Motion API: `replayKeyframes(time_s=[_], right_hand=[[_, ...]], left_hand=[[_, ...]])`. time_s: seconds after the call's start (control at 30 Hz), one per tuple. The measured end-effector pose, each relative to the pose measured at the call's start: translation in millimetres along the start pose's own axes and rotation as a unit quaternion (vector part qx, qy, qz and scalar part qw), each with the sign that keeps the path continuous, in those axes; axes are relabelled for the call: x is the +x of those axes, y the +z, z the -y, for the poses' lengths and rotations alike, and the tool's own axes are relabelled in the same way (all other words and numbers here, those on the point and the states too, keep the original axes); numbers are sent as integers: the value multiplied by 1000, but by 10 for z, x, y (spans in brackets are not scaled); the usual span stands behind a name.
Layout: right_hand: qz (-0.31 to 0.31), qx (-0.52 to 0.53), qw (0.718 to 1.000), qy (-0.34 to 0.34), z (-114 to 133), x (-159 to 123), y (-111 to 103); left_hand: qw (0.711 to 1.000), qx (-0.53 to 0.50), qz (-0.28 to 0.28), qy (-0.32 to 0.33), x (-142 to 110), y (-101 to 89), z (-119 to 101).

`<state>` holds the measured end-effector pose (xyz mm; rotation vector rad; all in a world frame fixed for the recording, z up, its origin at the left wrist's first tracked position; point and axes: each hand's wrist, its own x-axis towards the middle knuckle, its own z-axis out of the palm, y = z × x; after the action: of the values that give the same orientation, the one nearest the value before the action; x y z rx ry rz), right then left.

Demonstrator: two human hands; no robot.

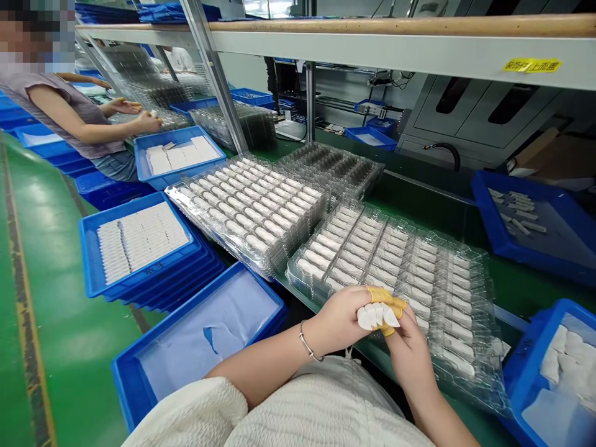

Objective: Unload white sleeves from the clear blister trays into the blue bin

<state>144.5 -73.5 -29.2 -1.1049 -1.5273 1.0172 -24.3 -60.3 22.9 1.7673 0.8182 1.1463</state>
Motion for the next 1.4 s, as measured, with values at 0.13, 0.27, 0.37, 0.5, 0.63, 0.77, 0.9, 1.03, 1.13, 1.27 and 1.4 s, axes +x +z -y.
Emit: replayKeyframes(time_s=[0.13, 0.27, 0.37, 0.5, 0.63, 0.77, 0.9, 1.03, 1.13, 1.27, 1.4], right_hand=[[-5, -10, 1000, 11, 25, -6, 4], [-6, 30, 998, 55, 52, -21, -5], [1, 102, 985, 137, 91, -4, -28], [7, 232, 940, 249, 227, 67, -61], [26, 334, 890, 310, 364, 122, -80], [50, 349, 876, 329, 377, 121, -85], [40, 309, 893, 326, 359, 117, -76], [31, 232, 929, 288, 355, 126, -70], [40, 195, 942, 271, 339, 120, -73], [59, 141, 957, 247, 318, 125, -71], [112, 53, 968, 217, 299, 231, -21]], left_hand=[[1000, -5, 11, -16, -18, -1, 9], [994, -34, -30, -99, -61, 46, 56], [967, -163, -59, -187, -67, 74, 107], [914, -330, -61, -227, -46, 51, 160], [883, -380, -50, -272, -58, 33, 174], [877, -386, -48, -280, -70, 50, 159], [884, -373, -48, -277, -72, 52, 166], [885, -364, -54, -284, -90, 47, 213], [883, -358, -65, -298, -94, 45, 240], [886, -345, -76, -302, -78, 19, 223], [897, -330, -97, -277, -71, -62, 185]])
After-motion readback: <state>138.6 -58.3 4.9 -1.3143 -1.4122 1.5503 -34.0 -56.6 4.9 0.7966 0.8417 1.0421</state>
